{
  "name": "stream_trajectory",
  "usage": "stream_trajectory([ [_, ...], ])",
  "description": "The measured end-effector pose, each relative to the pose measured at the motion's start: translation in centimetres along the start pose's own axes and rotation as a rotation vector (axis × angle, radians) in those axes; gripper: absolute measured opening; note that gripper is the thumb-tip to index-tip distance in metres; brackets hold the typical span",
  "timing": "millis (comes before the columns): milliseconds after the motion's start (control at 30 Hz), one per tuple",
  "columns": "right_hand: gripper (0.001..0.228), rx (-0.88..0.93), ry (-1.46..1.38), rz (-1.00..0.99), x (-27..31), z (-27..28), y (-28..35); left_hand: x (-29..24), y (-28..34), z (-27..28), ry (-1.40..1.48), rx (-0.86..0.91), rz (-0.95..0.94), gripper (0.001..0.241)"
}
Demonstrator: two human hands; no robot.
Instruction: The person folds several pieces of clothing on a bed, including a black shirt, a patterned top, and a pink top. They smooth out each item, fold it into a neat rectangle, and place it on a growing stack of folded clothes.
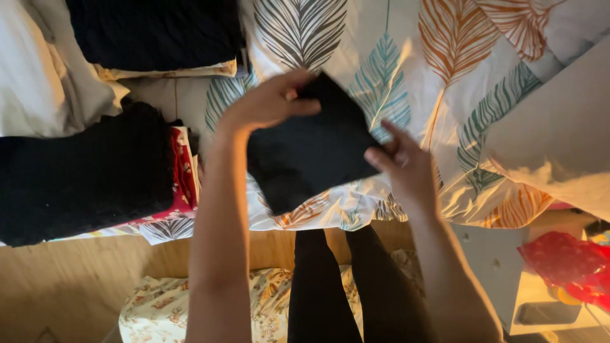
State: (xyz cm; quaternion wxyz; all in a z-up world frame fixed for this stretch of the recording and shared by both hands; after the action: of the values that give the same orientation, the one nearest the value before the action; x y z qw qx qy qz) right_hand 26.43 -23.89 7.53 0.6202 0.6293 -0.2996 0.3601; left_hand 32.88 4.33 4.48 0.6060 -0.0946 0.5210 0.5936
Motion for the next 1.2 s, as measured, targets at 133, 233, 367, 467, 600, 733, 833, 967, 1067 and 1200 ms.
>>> stream_trajectory([
  [133,0.041,0.089,-0.037,0.259,9.2,-1.5,1.3,-7.0,3.9,6.3,0.045,-0.184,-0.208,0.056],
  [233,0.013,0.066,0.049,0.608,15.8,-2.5,4.7,-11.9,8.1,8.9,0.053,-0.271,-0.110,0.044],
  [367,0.018,-0.166,0.212,0.955,18.0,-1.8,8.6,-14.6,12.9,8.7,0.085,-0.510,-0.372,0.036],
  [467,0.024,-0.105,0.409,1.050,15.0,-1.5,8.3,-13.1,14.5,6.1,-0.013,-0.655,-0.407,0.042],
  [600,0.038,0.042,0.691,0.962,6.9,-1.7,5.3,-5.1,12.1,-1.9,-0.146,-0.713,-0.260,0.043],
  [733,0.029,0.054,0.606,0.823,-6.8,1.0,3.3,2.5,10.7,-9.7,-0.137,-0.608,-0.087,0.039],
  [833,0.037,0.145,0.759,0.796,-7.5,-0.1,5.2,5.0,11.4,-13.7,-0.219,-0.508,-0.047,0.044],
  [967,0.026,0.207,0.637,0.635,-4.7,-0.7,5.8,2.2,12.7,-12.0,-0.145,-0.383,0.007,0.035],
  [1067,0.021,0.042,0.398,0.520,-8.2,1.8,3.2,-0.2,11.9,-10.3,-0.102,-0.333,-0.002,0.042],
  [1200,0.041,-0.225,0.224,0.376,-4.8,1.6,-2.1,2.4,7.5,-10.4,-0.073,-0.603,0.149,0.047],
])
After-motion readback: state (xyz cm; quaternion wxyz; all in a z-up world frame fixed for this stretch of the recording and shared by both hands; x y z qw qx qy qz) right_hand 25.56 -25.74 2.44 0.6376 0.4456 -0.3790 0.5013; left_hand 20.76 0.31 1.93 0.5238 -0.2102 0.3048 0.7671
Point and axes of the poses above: each hand's wrist, its own y-axis away from the middle knuckle, its own z-axis out of the back of the hand, x = y × z, the point moved 6 cm from there along -y, towards the middle knuckle, and after that the axes turned 15 degrees about -y, right-handed, at the moved point
